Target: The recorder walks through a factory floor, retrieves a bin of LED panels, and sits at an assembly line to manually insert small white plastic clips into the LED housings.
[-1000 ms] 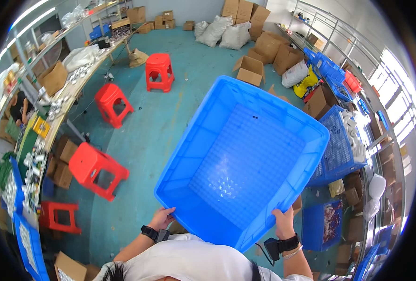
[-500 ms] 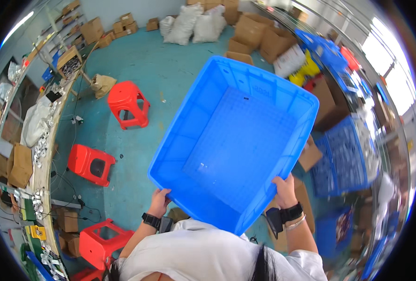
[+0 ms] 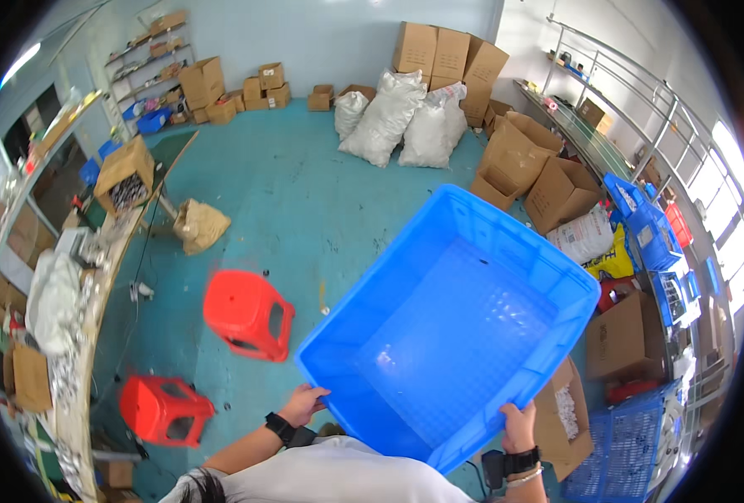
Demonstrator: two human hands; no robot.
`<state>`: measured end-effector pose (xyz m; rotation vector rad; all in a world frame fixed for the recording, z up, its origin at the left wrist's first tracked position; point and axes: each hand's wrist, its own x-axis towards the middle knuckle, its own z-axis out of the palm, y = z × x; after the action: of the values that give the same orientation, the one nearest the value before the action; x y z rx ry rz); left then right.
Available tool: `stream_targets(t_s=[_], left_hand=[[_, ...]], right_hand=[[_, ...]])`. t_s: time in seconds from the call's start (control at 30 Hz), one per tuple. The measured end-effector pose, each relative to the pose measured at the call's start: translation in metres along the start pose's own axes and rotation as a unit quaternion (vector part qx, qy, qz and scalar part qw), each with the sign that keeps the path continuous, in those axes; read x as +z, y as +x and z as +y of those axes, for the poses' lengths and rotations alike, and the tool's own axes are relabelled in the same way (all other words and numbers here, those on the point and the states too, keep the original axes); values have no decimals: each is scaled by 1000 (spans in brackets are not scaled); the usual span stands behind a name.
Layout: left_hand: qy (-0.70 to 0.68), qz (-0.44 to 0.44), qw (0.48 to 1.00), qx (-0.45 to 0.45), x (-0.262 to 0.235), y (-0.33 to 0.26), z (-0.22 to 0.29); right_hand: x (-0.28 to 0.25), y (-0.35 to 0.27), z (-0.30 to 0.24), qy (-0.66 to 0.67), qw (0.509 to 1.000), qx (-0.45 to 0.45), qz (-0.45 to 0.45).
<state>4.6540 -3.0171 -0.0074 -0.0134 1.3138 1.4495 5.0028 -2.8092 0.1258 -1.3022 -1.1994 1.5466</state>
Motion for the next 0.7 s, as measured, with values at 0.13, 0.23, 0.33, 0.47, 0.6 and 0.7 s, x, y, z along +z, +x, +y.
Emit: stream_targets(t_s=[0.13, 0.23, 0.33, 0.47, 0.6, 0.7], left_hand=[[-11, -55, 997, 50, 37, 123, 66], [46, -25, 997, 48, 53, 196, 121], [27, -9, 996, 90, 44, 239, 166], [-54, 27, 991, 116, 15, 274, 240], [-284, 23, 954, 92, -7, 307, 289], [-276, 87, 957, 20, -31, 372, 343]], right_hand=[[55, 84, -35, 17, 998, -28, 57], [100, 176, -55, 7, 997, 2, 79], [148, 245, -72, -16, 999, -13, 34], [270, 344, -125, -23, 997, -22, -65], [386, 411, -139, -55, 984, -51, -163], [471, 466, -159, -85, 963, -98, -237]])
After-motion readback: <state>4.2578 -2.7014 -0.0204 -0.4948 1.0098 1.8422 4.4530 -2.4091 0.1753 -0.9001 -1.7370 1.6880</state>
